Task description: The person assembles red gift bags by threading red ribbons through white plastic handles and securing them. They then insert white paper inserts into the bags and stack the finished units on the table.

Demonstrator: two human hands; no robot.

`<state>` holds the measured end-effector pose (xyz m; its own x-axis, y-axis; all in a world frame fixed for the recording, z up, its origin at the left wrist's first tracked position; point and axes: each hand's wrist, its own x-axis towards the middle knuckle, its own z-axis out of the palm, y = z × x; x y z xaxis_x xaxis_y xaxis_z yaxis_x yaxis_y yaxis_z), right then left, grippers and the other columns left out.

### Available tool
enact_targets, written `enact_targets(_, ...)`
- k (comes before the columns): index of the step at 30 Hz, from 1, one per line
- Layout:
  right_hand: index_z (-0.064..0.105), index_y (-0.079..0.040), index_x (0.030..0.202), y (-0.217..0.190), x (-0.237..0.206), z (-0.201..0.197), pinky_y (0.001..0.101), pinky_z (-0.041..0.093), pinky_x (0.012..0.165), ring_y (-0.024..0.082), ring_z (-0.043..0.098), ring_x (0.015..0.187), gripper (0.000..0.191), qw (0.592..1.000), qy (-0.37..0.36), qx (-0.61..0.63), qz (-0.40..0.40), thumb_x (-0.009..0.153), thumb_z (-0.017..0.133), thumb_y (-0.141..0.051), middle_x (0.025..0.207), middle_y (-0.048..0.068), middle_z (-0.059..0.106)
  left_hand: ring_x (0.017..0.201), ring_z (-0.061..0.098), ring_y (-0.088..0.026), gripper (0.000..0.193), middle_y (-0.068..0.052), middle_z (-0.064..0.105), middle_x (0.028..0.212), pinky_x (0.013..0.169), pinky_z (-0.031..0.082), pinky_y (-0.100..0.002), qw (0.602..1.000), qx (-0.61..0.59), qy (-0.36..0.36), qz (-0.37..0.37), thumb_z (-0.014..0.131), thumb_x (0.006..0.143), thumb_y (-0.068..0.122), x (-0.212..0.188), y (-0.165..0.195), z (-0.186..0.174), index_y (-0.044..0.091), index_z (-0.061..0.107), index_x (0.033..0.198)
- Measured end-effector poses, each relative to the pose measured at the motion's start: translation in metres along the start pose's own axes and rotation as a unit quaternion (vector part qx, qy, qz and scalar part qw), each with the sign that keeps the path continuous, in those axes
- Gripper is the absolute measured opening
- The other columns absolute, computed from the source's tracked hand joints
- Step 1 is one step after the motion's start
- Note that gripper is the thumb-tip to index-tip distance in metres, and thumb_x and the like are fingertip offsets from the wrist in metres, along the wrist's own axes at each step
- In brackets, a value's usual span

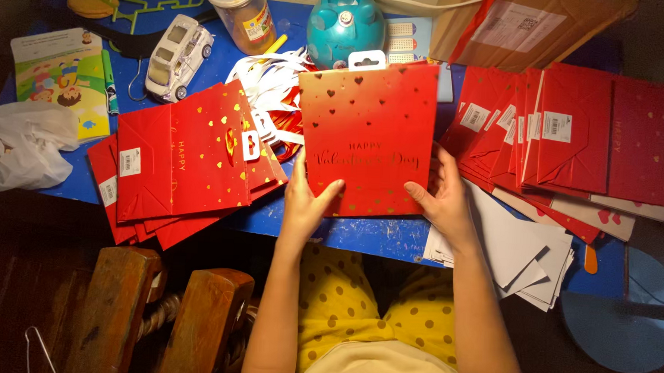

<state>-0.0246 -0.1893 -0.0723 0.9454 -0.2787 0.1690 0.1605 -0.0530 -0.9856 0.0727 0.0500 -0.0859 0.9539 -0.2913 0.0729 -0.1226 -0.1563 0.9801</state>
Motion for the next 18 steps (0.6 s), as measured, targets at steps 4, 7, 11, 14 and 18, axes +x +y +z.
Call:
enact_targets(4,0.03,0.0,0.158,0.008,0.0,0.0,0.034,0.046,0.111,0.021,0.054,0.135,0.074,0.997,0.026,-0.032,0.07,0.096,0.069,-0.007,0.148,0.02,0.05,0.14,0.05,-0.038,0.104,-0.026,0.048,0.153,0.117,0.041,-0.044,0.993,0.099,0.038,0.042,0.082,0.083,0.015,-0.008,0.002,0.011,0.0,0.018,0.163)
enact_targets(7,0.036,0.0,0.156,0.008,-0.001,0.001,0.0321,0.05,0.106,0.019,0.061,0.123,0.066,0.996,0.038,-0.008,0.077,0.096,0.063,0.0,0.138,0.021,0.062,0.145,0.034,-0.044,0.111,-0.033,0.032,0.158,0.12,0.031,-0.052,0.975,0.198,0.056,0.081,0.085,0.083,0.023,-0.017,0.009,0.021,-0.004,0.012,0.162)
enact_targets(11,0.048,0.001,0.152,-0.001,-0.005,0.004,0.0303,0.056,0.095,0.018,0.066,0.109,0.054,0.991,0.087,0.052,0.092,0.099,0.058,0.003,0.129,0.018,0.07,0.149,0.016,-0.049,0.126,-0.034,0.021,0.158,0.117,0.016,-0.066,0.931,0.317,0.01,0.181,0.092,0.066,0.043,-0.038,0.022,0.037,-0.003,0.015,0.155)
enact_targets(14,0.052,0.0,0.146,-0.016,-0.011,0.009,0.0298,0.057,0.082,0.021,0.07,0.098,0.048,0.982,0.115,0.069,0.129,0.098,0.057,0.002,0.125,0.016,0.072,0.148,0.026,-0.043,0.111,-0.023,0.033,0.156,0.115,0.018,-0.07,0.906,0.381,-0.054,0.174,0.086,0.062,0.035,-0.043,0.029,0.045,0.004,0.028,0.153)
enact_targets(18,0.055,0.002,0.138,-0.036,-0.017,0.021,0.0363,0.064,0.091,0.02,0.07,0.113,0.036,0.989,0.074,0.113,0.065,0.102,0.053,-0.001,0.123,0.017,0.071,0.144,0.05,-0.031,0.066,-0.011,0.057,0.151,0.122,0.036,-0.055,0.871,0.422,0.028,0.25,0.069,0.084,0.004,-0.03,0.044,0.047,0.016,0.056,0.148)
